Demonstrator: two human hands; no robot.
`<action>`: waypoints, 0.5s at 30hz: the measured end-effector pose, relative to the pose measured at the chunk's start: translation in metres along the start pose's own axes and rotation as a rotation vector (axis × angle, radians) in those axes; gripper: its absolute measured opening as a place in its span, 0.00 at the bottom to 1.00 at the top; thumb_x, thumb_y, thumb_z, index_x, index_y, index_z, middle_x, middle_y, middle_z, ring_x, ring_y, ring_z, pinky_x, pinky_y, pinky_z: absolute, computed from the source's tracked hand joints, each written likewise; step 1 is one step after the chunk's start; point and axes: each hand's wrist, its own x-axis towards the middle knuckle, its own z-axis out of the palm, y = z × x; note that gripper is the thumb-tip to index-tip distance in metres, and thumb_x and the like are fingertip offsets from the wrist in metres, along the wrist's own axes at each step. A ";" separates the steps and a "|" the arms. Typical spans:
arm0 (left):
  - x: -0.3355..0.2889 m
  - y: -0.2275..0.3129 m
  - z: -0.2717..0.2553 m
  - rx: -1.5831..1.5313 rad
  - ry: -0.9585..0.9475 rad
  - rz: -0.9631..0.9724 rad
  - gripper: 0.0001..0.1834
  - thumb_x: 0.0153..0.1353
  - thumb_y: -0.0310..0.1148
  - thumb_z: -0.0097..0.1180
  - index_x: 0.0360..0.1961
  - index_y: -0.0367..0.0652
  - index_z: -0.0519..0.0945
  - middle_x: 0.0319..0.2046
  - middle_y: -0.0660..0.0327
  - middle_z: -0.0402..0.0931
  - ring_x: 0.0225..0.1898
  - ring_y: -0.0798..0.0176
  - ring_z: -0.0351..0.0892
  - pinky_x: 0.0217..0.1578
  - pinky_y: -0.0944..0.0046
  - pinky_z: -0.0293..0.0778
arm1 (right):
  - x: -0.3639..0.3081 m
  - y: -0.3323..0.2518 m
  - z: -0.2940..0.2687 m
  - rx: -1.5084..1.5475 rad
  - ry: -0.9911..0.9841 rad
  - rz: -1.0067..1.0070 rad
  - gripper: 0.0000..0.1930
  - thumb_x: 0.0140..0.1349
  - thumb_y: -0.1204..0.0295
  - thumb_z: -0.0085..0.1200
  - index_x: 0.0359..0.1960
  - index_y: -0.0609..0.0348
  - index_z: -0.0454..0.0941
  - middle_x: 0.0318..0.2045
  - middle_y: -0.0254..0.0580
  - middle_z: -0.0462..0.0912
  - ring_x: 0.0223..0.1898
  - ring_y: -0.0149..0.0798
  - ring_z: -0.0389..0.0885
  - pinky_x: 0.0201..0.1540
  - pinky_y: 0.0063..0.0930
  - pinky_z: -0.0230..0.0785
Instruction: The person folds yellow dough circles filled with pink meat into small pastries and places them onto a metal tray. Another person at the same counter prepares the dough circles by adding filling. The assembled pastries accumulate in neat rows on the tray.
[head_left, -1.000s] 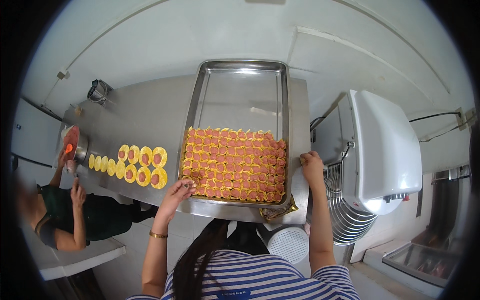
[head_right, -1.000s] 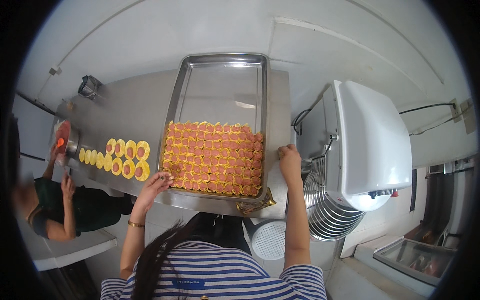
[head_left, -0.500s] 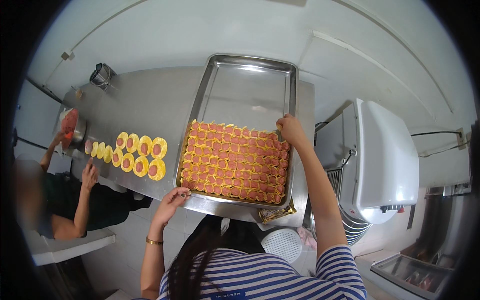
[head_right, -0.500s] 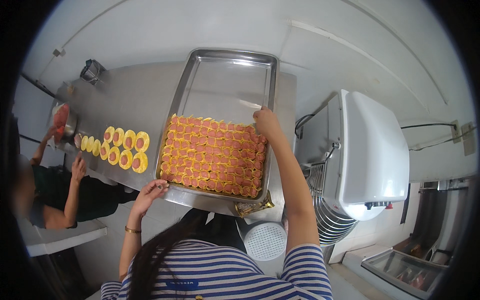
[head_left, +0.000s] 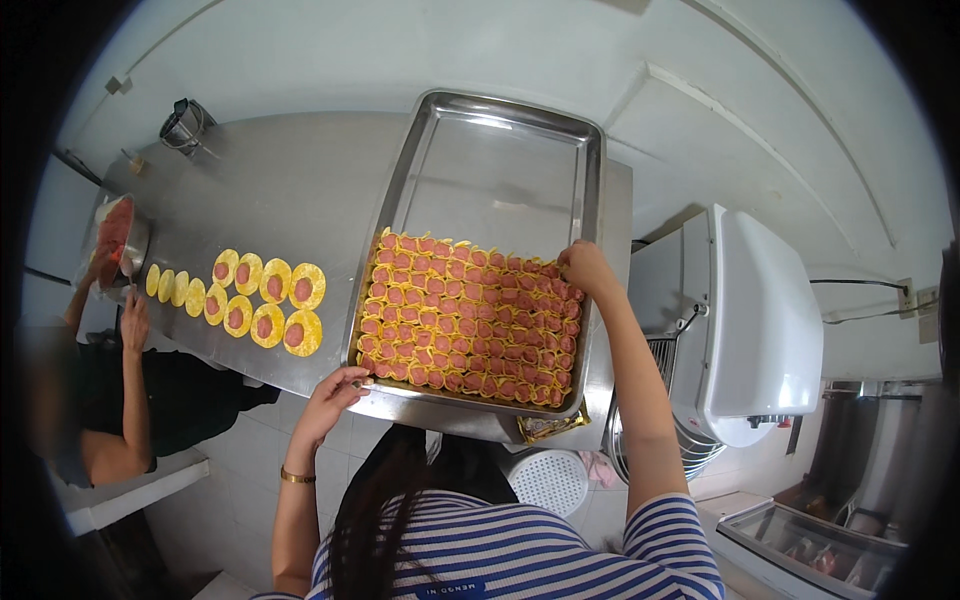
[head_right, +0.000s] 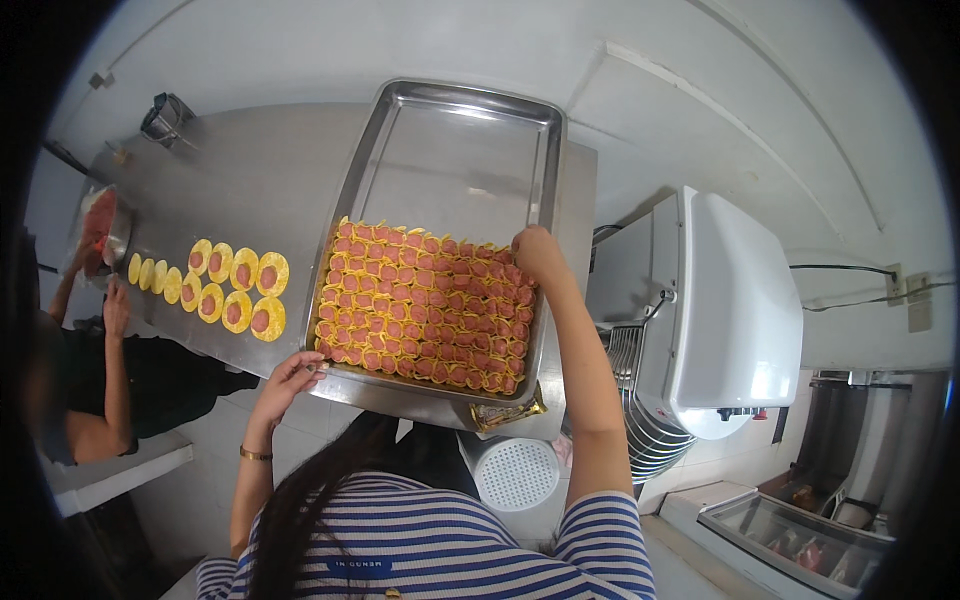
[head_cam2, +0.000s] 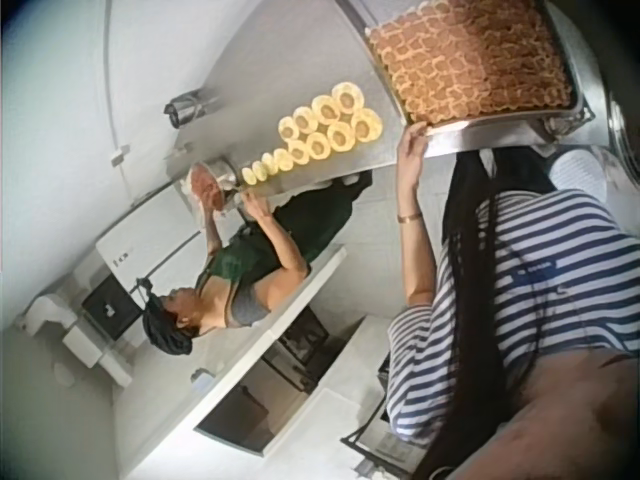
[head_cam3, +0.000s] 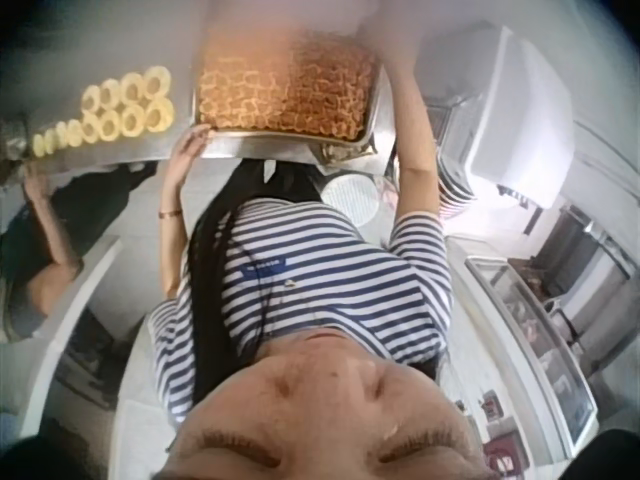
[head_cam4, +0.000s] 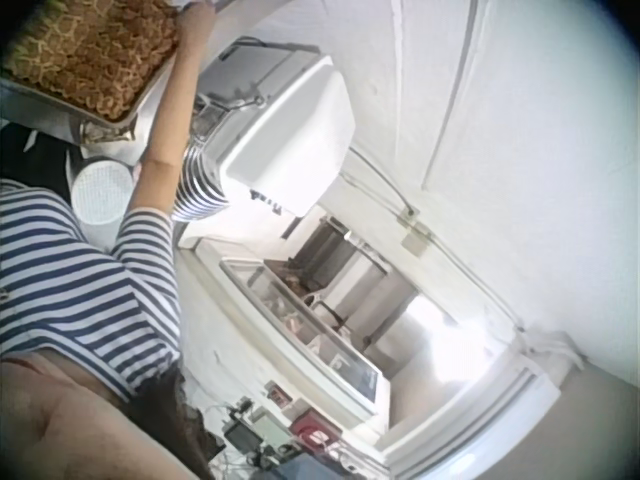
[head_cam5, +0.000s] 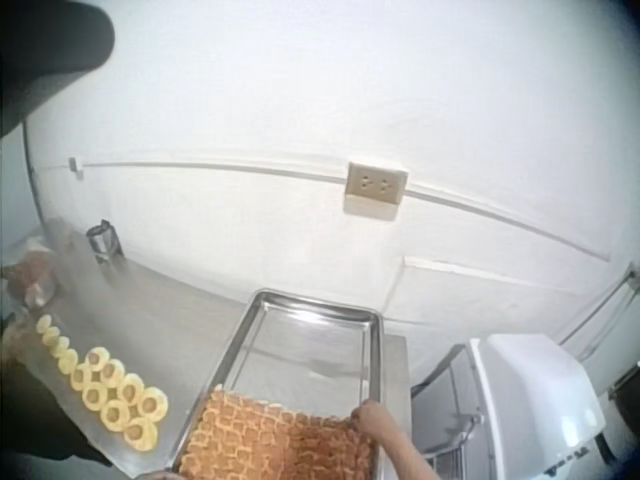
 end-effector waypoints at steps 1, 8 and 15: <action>0.001 0.001 -0.002 -0.026 -0.018 -0.007 0.15 0.62 0.26 0.47 0.51 0.40 0.72 0.43 0.64 0.74 0.47 0.69 0.74 0.45 0.72 0.69 | 0.001 -0.002 0.000 -0.032 -0.021 0.002 0.10 0.43 0.75 0.56 0.30 0.56 0.84 0.33 0.52 0.79 0.38 0.51 0.77 0.43 0.39 0.71; 0.004 0.000 -0.016 -0.021 -0.095 0.066 0.18 0.59 0.23 0.51 0.51 0.40 0.71 0.44 0.62 0.74 0.49 0.69 0.73 0.48 0.70 0.69 | -0.004 -0.012 -0.002 0.018 -0.016 0.069 0.10 0.43 0.74 0.57 0.30 0.58 0.84 0.33 0.53 0.80 0.36 0.51 0.78 0.43 0.38 0.72; 0.004 -0.001 -0.024 -0.038 -0.105 0.054 0.18 0.58 0.22 0.52 0.51 0.39 0.71 0.44 0.62 0.74 0.48 0.70 0.72 0.51 0.69 0.67 | -0.009 -0.008 -0.008 0.169 0.005 0.067 0.13 0.48 0.72 0.53 0.36 0.60 0.82 0.33 0.54 0.81 0.35 0.52 0.80 0.41 0.38 0.72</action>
